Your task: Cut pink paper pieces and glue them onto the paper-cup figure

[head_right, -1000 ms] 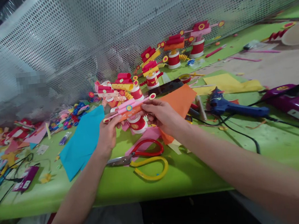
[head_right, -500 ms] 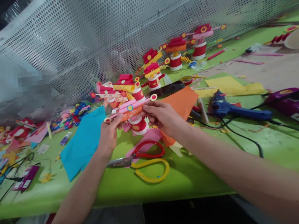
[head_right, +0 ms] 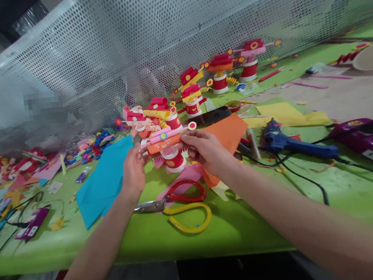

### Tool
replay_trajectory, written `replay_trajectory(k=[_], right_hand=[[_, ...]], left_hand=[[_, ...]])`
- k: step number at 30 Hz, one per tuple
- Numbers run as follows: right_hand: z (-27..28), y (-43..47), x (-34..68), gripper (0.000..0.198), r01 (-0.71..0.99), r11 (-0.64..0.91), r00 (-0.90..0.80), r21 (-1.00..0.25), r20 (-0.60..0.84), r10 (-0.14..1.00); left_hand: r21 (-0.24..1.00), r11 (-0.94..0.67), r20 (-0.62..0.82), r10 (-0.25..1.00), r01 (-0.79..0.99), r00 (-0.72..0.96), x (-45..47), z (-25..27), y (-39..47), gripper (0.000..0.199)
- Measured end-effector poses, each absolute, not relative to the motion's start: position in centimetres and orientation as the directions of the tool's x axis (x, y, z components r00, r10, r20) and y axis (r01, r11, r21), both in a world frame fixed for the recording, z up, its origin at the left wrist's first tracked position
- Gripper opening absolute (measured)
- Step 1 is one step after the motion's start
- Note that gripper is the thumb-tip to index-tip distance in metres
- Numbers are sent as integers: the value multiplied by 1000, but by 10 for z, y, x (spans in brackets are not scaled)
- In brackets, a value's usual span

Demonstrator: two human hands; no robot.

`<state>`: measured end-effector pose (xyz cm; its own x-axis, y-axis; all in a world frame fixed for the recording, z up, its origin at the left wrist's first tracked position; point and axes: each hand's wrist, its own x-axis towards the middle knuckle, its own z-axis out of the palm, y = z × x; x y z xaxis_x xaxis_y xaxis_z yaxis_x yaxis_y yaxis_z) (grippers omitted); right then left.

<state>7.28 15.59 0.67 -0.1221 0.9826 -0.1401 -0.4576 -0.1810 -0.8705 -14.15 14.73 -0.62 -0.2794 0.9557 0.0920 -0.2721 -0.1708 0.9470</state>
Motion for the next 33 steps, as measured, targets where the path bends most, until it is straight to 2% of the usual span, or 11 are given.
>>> replay_trajectory(k=[6,13,19,23,33], right_hand=[[8,155,75,25,-445,-202,-157,-873,-146,977],[8,154,74,28,-447,-215,-158,-869,-160,974],[9,154,73,30,-437,-220,-155,-872,-168,974],[10,154,72,26,-427,-223,-161,-876,-169,972],[8,155,71,19,-408,-227,-161,-884,-175,971]], left_hand=[[941,-186,87,941,-282,-328,-140,-10,142,24],[952,-164,111,972,-257,-209,-135,-12,141,15],[968,-121,107,991,-220,-75,-131,-8,136,29],[968,-143,152,988,-207,26,-131,-7,134,27],[966,-160,184,977,-204,109,-133,-12,138,30]])
